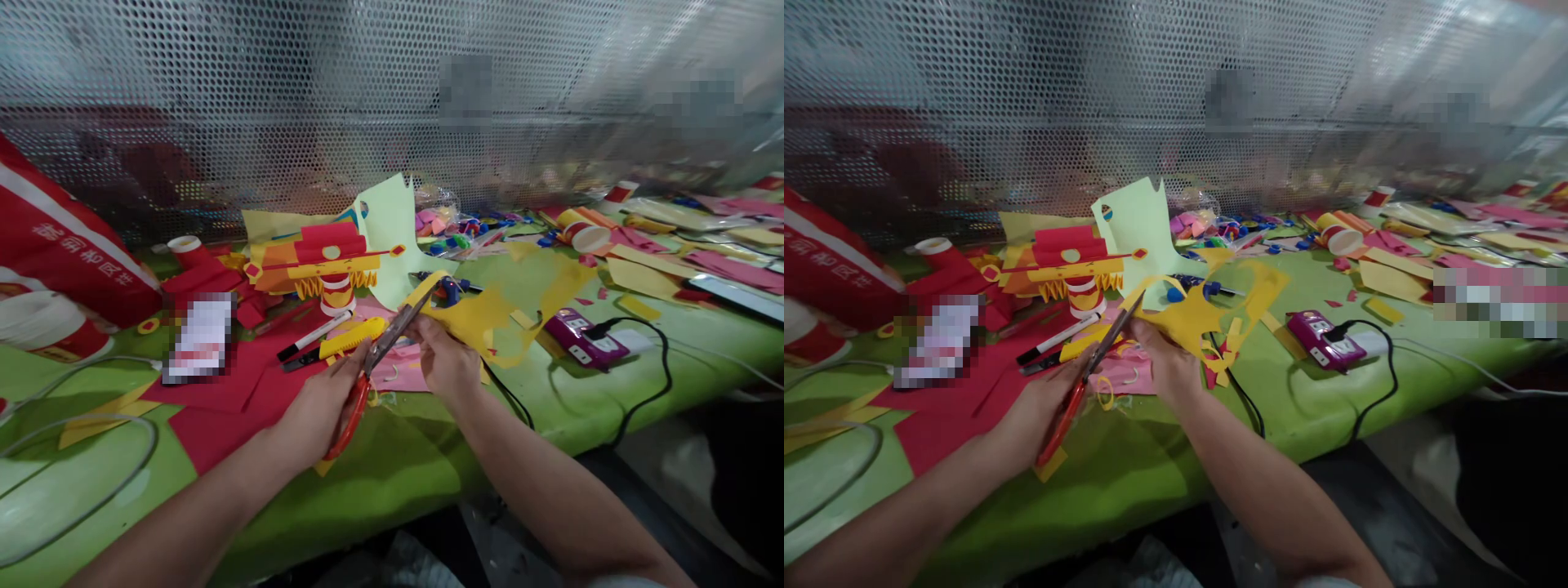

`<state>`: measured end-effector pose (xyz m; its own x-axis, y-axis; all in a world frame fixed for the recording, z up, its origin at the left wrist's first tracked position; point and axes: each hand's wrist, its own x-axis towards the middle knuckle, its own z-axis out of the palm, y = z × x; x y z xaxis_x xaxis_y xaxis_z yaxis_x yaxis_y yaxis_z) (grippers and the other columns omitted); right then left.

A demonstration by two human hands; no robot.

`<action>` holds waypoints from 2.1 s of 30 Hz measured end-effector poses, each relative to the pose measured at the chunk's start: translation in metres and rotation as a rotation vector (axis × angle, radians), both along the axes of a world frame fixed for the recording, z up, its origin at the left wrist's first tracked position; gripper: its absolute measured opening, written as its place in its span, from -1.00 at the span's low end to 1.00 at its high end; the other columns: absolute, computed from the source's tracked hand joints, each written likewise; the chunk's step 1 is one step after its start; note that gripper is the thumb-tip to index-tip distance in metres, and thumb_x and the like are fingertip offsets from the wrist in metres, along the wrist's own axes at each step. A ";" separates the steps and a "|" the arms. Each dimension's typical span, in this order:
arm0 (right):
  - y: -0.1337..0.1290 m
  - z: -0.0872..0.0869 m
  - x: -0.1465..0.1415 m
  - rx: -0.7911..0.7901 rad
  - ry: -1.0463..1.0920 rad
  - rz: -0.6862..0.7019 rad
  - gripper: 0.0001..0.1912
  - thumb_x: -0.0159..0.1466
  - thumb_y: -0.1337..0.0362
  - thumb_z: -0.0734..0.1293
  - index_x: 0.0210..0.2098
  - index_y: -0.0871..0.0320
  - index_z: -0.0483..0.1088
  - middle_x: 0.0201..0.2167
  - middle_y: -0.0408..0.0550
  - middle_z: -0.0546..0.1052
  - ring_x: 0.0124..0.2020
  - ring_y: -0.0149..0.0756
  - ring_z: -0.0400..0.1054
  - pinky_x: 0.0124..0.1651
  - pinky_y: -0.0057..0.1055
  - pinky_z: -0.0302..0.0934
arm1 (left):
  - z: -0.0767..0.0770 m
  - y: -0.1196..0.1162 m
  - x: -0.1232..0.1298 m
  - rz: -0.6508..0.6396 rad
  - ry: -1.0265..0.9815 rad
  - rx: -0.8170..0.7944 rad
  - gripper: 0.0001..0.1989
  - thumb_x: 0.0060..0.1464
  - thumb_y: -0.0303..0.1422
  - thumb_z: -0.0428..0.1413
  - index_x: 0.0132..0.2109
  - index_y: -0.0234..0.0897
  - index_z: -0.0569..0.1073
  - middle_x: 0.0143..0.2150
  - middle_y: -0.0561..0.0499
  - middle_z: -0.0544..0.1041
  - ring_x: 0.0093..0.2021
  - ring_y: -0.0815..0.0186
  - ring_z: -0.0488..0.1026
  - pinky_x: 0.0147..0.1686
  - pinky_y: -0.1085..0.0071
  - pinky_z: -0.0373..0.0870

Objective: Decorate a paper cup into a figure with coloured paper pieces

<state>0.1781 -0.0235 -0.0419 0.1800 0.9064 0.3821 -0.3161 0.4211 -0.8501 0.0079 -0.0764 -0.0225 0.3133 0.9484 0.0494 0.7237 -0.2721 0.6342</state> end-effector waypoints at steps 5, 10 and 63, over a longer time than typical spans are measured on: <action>-0.008 0.015 -0.005 -0.005 0.205 0.065 -0.88 0.01 0.22 0.38 -0.43 0.07 0.43 -0.51 -0.20 0.52 -0.39 -0.28 0.45 -0.29 -0.27 0.41 | 0.005 0.003 -0.004 -0.067 0.202 0.108 -0.41 0.04 -0.50 -0.14 0.26 -0.27 0.07 0.11 -0.15 0.39 0.02 0.22 0.40 -0.03 0.29 0.34; -0.010 0.020 -0.006 -0.046 0.258 0.050 -0.86 -0.06 0.27 0.41 -0.46 0.10 0.42 -0.57 -0.22 0.50 -0.53 -0.35 0.40 -0.44 -0.35 0.41 | -0.001 0.006 -0.011 -0.086 0.378 0.225 -0.35 0.03 -0.53 -0.13 0.29 -0.26 -0.05 0.13 -0.16 0.36 0.02 0.23 0.40 -0.07 0.33 0.36; -0.003 0.029 0.011 -0.176 0.033 0.280 -0.76 -0.07 0.18 0.44 -0.48 0.18 0.38 -0.67 -0.21 0.48 -0.69 -0.38 0.39 -0.57 -0.42 0.39 | 0.030 0.009 -0.030 -0.110 0.727 0.251 -0.42 0.06 -0.56 -0.22 0.27 -0.34 0.01 0.02 -0.24 0.41 -0.14 0.14 0.44 -0.25 0.22 0.41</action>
<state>0.1890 -0.0267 -0.0127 -0.0758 0.9739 0.2138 -0.4272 0.1620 -0.8895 -0.0220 -0.0669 0.0077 0.4405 0.8978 0.0042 0.8950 -0.4387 -0.0800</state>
